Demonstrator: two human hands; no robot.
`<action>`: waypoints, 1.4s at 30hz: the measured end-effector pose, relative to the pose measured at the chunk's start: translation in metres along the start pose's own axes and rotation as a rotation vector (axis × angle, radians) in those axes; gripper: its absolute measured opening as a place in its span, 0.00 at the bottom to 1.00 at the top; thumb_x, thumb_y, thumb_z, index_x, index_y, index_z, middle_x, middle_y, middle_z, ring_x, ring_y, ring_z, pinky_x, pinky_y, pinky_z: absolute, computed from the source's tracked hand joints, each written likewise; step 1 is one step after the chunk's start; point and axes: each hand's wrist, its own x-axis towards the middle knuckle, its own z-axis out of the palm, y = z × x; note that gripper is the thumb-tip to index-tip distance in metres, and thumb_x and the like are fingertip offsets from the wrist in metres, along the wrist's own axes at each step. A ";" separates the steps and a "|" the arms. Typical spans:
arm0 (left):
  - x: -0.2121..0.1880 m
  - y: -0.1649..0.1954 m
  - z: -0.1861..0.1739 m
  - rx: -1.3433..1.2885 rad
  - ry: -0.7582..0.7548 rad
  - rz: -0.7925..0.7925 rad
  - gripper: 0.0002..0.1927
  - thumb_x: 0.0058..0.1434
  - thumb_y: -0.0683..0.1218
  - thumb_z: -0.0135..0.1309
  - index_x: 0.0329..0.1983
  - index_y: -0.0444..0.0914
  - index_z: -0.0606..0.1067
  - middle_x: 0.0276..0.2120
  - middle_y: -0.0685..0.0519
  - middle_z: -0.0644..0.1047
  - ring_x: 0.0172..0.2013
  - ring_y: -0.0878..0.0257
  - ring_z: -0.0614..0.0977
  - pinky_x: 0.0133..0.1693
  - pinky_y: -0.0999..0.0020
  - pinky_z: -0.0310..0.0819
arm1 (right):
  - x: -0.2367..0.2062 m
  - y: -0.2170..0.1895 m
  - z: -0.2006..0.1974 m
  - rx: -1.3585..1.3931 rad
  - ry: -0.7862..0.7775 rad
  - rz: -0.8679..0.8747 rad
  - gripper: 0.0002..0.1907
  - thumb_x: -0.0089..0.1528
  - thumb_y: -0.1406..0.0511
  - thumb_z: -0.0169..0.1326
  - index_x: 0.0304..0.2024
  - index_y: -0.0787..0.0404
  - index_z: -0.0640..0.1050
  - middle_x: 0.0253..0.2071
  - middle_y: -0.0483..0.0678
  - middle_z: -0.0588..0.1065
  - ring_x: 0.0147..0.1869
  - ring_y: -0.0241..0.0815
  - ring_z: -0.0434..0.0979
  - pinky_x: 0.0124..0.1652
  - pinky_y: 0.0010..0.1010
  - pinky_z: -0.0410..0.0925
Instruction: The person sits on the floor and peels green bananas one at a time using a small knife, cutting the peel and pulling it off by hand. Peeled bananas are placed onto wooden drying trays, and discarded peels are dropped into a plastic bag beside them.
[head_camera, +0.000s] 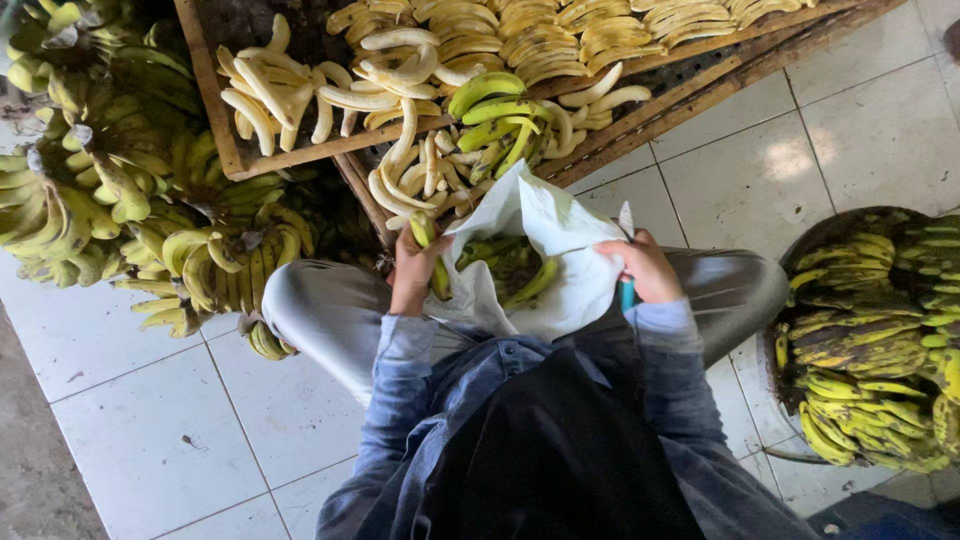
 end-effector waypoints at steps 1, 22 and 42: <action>-0.001 0.007 -0.009 0.028 0.006 0.040 0.22 0.55 0.37 0.68 0.51 0.30 0.72 0.39 0.53 0.77 0.39 0.61 0.78 0.41 0.67 0.74 | -0.006 -0.004 -0.009 -0.090 -0.013 -0.050 0.11 0.55 0.62 0.64 0.31 0.63 0.79 0.22 0.42 0.73 0.20 0.31 0.66 0.20 0.26 0.55; -0.041 0.010 0.031 1.075 -0.649 0.478 0.26 0.45 0.48 0.68 0.48 0.37 0.77 0.38 0.41 0.81 0.40 0.42 0.81 0.40 0.50 0.75 | 0.041 -0.007 0.101 -0.994 -0.294 -0.530 0.25 0.71 0.64 0.48 0.71 0.54 0.65 0.40 0.60 0.78 0.40 0.61 0.79 0.38 0.45 0.71; -0.053 0.128 0.145 -0.777 0.190 0.110 0.11 0.76 0.49 0.46 0.56 0.41 0.65 0.40 0.55 0.74 0.37 0.63 0.77 0.40 0.65 0.75 | -0.114 -0.063 0.138 -0.494 0.087 -0.984 0.22 0.75 0.66 0.41 0.70 0.67 0.61 0.34 0.52 0.73 0.32 0.45 0.72 0.36 0.34 0.67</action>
